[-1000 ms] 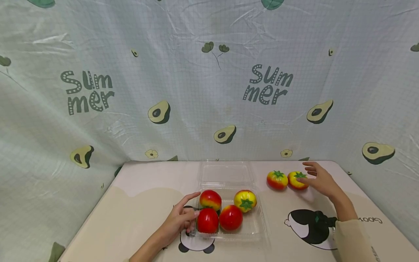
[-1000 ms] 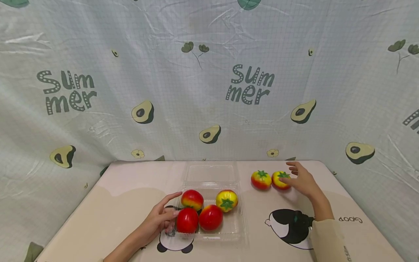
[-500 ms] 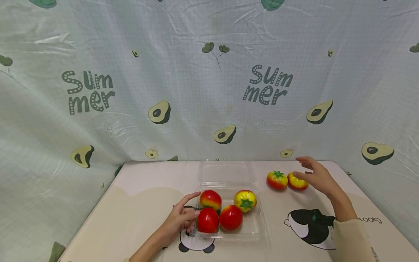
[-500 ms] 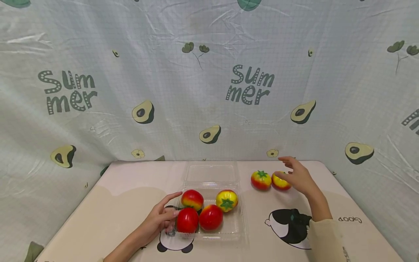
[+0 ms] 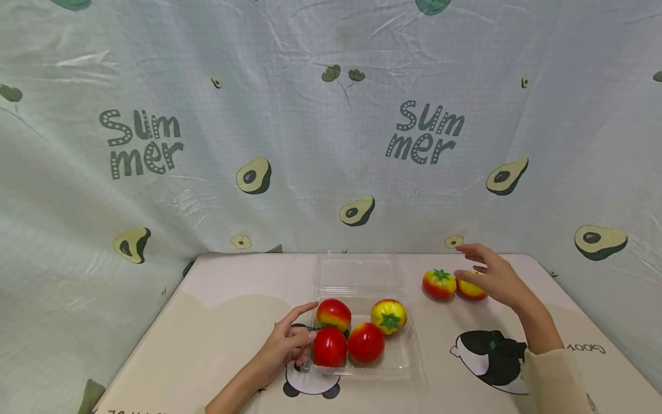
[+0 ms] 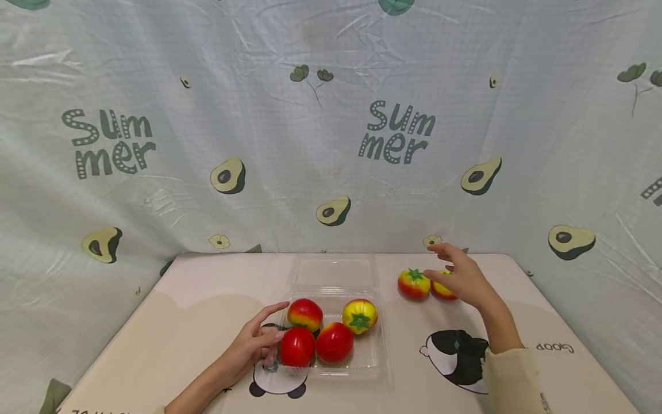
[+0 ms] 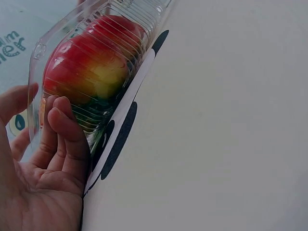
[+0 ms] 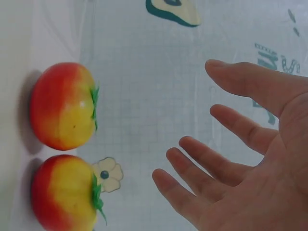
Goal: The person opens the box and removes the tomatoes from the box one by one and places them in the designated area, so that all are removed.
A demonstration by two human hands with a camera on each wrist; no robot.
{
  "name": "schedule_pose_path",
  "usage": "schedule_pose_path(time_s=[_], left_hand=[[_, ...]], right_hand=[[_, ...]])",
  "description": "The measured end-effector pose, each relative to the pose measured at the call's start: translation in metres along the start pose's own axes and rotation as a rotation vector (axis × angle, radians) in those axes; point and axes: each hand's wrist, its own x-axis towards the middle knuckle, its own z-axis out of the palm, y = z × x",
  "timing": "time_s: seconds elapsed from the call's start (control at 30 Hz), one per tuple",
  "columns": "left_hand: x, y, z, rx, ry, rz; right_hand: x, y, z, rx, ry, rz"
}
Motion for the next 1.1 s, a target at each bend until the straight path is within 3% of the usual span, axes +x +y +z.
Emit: schedule_pose_path(time_s=[0.63,1.1], left_hand=[[-0.001,0.000,0.000,0.003,-0.010,0.020],[0.001,-0.001,0.000,-0.008,0.001,-0.008]], right_hand=[[-0.002,-0.013,0.009,0.003,-0.025,-0.090],[-0.001,-0.014,0.013,-0.001,-0.045,-0.102]])
